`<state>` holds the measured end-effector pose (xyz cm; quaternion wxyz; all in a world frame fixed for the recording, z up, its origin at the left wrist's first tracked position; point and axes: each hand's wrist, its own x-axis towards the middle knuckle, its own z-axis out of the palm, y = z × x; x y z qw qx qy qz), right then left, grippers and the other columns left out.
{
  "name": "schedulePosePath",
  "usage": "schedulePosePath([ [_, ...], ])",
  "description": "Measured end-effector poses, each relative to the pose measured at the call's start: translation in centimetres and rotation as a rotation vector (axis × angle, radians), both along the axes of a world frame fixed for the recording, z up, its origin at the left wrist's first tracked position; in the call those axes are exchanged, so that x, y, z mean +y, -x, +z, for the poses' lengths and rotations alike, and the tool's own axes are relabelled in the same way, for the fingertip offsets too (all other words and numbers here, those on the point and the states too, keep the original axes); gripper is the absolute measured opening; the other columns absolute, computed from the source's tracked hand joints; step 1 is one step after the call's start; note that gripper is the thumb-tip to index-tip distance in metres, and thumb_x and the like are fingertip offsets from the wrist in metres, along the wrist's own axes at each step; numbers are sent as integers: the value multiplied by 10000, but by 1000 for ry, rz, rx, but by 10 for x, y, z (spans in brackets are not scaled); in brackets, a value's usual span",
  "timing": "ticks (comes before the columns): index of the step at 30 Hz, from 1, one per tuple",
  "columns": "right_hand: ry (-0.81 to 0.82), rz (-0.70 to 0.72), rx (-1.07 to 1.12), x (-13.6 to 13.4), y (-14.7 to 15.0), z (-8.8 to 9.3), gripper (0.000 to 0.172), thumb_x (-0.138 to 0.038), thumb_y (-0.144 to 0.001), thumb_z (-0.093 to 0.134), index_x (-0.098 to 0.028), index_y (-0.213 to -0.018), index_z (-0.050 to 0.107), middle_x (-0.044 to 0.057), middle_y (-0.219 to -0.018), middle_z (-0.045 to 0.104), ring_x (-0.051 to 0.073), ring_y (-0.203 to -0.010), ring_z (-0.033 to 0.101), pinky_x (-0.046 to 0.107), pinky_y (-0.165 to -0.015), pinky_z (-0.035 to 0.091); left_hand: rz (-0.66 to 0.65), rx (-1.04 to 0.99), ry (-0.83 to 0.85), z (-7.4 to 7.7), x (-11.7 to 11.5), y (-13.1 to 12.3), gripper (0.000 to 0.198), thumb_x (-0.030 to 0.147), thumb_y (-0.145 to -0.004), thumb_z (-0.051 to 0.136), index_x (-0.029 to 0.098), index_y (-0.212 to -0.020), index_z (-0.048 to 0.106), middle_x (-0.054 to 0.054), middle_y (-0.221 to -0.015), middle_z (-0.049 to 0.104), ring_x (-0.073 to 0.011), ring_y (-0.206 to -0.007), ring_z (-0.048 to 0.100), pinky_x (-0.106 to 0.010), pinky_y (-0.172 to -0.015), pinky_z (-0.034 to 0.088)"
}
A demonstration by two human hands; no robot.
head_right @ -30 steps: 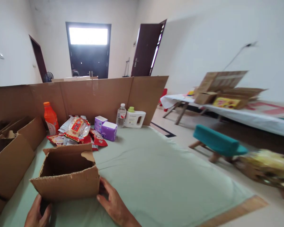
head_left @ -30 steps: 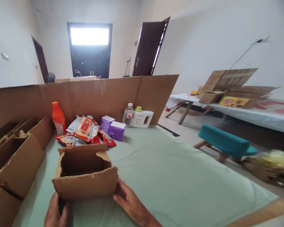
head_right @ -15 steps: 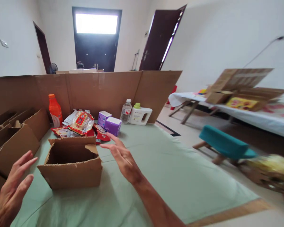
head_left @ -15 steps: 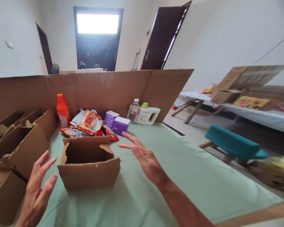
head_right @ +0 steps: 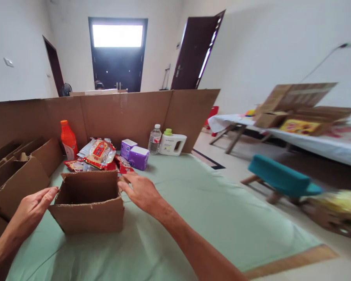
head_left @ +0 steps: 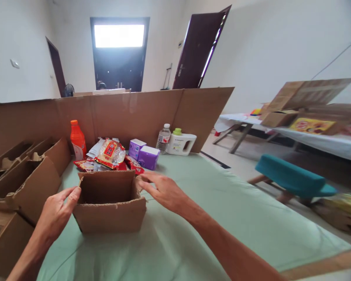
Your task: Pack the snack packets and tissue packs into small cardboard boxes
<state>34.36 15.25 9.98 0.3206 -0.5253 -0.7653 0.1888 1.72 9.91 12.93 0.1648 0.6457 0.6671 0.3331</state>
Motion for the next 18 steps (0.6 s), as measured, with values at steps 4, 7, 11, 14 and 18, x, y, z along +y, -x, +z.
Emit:
schedulePosePath([
  [4,90,-46,347,6,-7,-38,391,-450,-882,574,-191,-1092,777,109,-1130,787,293,-1051,719,433,-947,546,82,-115,-2,-15,-2,6,827,807,-732,479,133,-1128,751,-158,-1140,783,-383,-1115,720,-461,-927,598],
  [7,200,-24,592,11,1,-64,376,-457,-788,655,-180,-1018,762,97,-1022,801,277,-948,739,426,-896,568,94,-151,-83,-20,-3,8,833,768,-735,563,158,-1292,669,-165,-1289,712,-361,-1132,713,-464,-880,622],
  [11,256,48,559,10,7,-77,353,-405,-798,647,-183,-1050,755,109,-1076,788,273,-995,735,417,-866,584,-104,67,-338,-7,0,9,514,637,-840,587,264,-1156,746,-117,-1423,611,-347,-1262,631,-535,-1012,562],
  [14,0,-25,216,3,-2,-63,288,-343,-845,628,-215,-1052,782,132,-1247,737,324,-1138,689,491,-906,571,-402,264,-391,13,5,3,299,454,-953,540,297,-1066,769,-74,-1328,691,-280,-1215,660,-443,-975,583],
  [18,-430,-57,-34,-10,-7,-14,234,-245,-955,573,-244,-1033,794,104,-1194,761,299,-1121,701,507,-984,546,-726,465,-284,40,17,-19,333,301,-1002,428,236,-1049,751,-72,-1091,781,-220,-1057,709,-366,-943,548],
])
